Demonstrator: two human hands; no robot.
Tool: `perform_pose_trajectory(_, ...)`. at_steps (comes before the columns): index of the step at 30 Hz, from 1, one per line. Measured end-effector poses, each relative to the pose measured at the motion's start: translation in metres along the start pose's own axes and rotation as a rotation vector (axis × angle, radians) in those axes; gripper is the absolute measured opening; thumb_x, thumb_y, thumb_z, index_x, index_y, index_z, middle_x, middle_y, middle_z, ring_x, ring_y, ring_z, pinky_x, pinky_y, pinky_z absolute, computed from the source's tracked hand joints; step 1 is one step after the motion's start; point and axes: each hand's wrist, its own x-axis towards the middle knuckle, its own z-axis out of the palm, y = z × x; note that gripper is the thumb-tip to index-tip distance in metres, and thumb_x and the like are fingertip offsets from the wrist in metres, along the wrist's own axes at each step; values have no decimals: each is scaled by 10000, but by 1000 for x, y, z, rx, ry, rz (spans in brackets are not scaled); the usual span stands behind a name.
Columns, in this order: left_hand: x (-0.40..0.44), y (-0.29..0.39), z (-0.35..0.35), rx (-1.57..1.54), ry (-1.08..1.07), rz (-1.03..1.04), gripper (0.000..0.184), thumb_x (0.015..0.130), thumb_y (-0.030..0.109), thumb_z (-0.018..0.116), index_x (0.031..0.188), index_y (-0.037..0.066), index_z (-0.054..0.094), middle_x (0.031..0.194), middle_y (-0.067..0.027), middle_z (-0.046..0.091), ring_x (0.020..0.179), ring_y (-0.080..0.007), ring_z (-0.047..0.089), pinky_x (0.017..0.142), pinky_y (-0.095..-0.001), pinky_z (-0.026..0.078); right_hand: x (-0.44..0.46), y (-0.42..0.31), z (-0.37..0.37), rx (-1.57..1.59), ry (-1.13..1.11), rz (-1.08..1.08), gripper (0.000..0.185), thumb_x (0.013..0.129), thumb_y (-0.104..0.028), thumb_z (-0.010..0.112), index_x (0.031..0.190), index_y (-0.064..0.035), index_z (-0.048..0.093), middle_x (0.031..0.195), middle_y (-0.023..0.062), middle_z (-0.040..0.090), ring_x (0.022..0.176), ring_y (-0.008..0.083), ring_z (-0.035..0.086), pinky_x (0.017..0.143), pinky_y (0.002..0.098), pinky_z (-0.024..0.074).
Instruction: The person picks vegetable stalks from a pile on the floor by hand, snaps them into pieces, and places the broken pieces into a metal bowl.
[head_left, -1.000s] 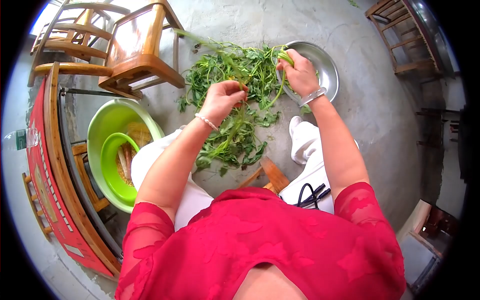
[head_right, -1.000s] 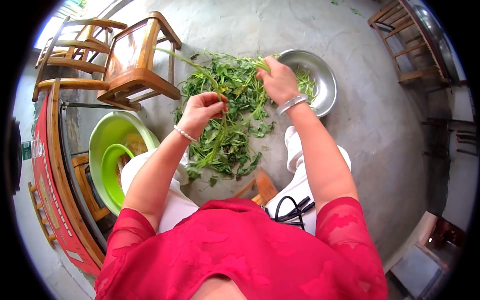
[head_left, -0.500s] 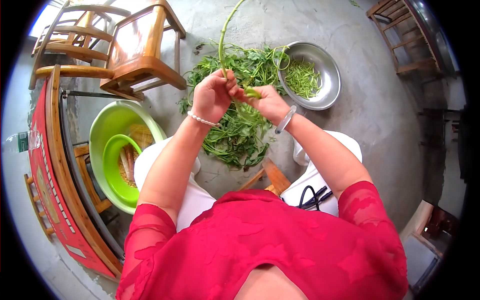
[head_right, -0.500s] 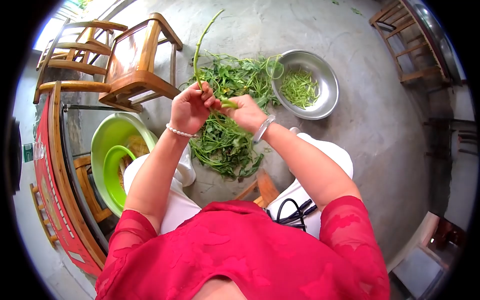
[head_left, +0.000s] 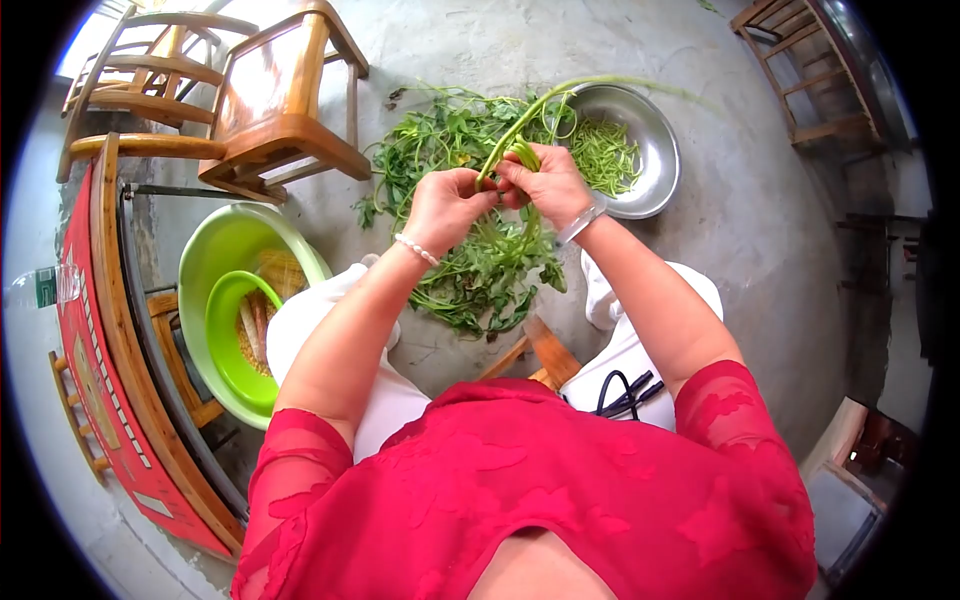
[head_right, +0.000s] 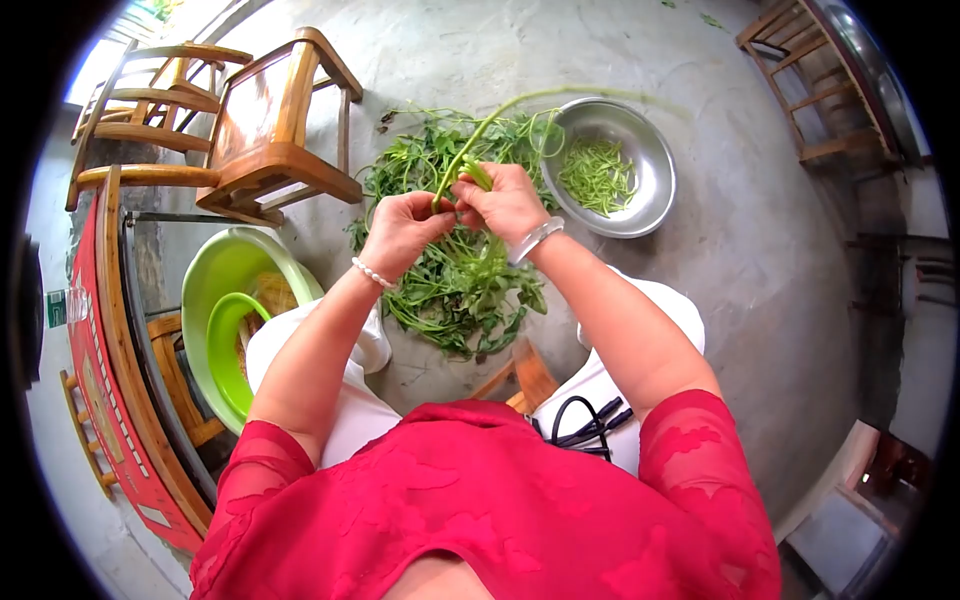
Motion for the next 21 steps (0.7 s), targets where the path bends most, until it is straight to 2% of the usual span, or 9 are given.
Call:
perform_pose_trajectory(3, -2, 12, -4, -240, -117, -91, 152, 811, 147, 622, 871, 9, 610, 740, -5, 612, 658, -66, 564, 584, -195, 456, 4, -9, -12, -478, 41, -190, 97, 811, -123, 583, 829, -28, 593, 597, 37, 561, 492, 79, 519, 474, 262, 437)
perform_pose_trajectory(4, -5, 16, -5, -242, -125, -93, 147, 826, 174, 605, 849, 28, 608, 723, -3, 604, 654, -67, 566, 574, -195, 454, 8, -6, -16, -623, 56, -227, 115, 800, -155, 584, 825, -43, 580, 611, 102, 568, 516, 154, 557, 502, 306, 432)
perform_pose_trajectory(8, -8, 21, -14, -315, -227, -164, 124, 825, 166, 604, 836, 42, 599, 718, -6, 596, 655, -89, 583, 548, -199, 454, 12, -2, -21, -949, 287, -332, 156, 779, -193, 598, 826, -45, 586, 709, 168, 591, 678, 337, 572, 575, 383, 425)
perform_pose_trajectory(9, -12, 25, -16, -335, -225, -165, 128, 823, 169, 606, 835, 42, 598, 719, -6, 595, 653, -92, 585, 545, -199, 454, 24, 12, -36, -938, 346, -402, 129, 795, -158, 608, 798, -31, 587, 536, 51, 506, 450, 123, 489, 441, 287, 399)
perform_pose_trajectory(11, -18, 36, -20, -372, -225, -163, 135, 820, 177, 611, 832, 43, 597, 720, -7, 594, 649, -99, 589, 538, -199, 455, 29, 9, -49, -711, 337, -172, 200, 767, -232, 603, 801, -34, 607, 706, 163, 593, 614, 312, 563, 572, 368, 430)
perform_pose_trajectory(12, -16, 35, -23, -399, -164, -185, 137, 821, 177, 610, 831, 41, 595, 722, -8, 592, 645, -103, 591, 531, -203, 455, 24, -3, -43, -661, 335, -110, 181, 739, -209, 650, 750, -32, 614, 641, 96, 605, 560, 217, 553, 551, 327, 426)
perform_pose_trajectory(16, -9, 31, -30, -481, -73, -175, 120, 818, 180, 613, 792, 70, 573, 720, -1, 597, 615, -82, 588, 497, -170, 453, 4, -14, -9, -145, 83, 25, 172, 670, -141, 744, 711, -39, 612, 588, -39, 534, 483, 38, 442, 405, 218, 328)
perform_pose_trajectory(17, -8, 30, -29, -470, -59, -173, 120, 817, 178, 615, 793, 69, 572, 720, 0, 597, 619, -80, 588, 498, -173, 455, -1, -11, 2, -101, 30, 1, 123, 726, -100, 693, 721, -53, 580, 521, -28, 494, 359, 36, 379, 317, 196, 259)
perform_pose_trajectory(21, -2, 18, -26, -442, -29, -163, 115, 814, 169, 618, 815, 61, 580, 753, -4, 609, 651, -76, 585, 532, -189, 472, -15, -10, 20, -72, -189, 57, 149, 717, -82, 697, 790, -44, 573, 586, -9, 533, 393, 45, 419, 344, 185, 303)
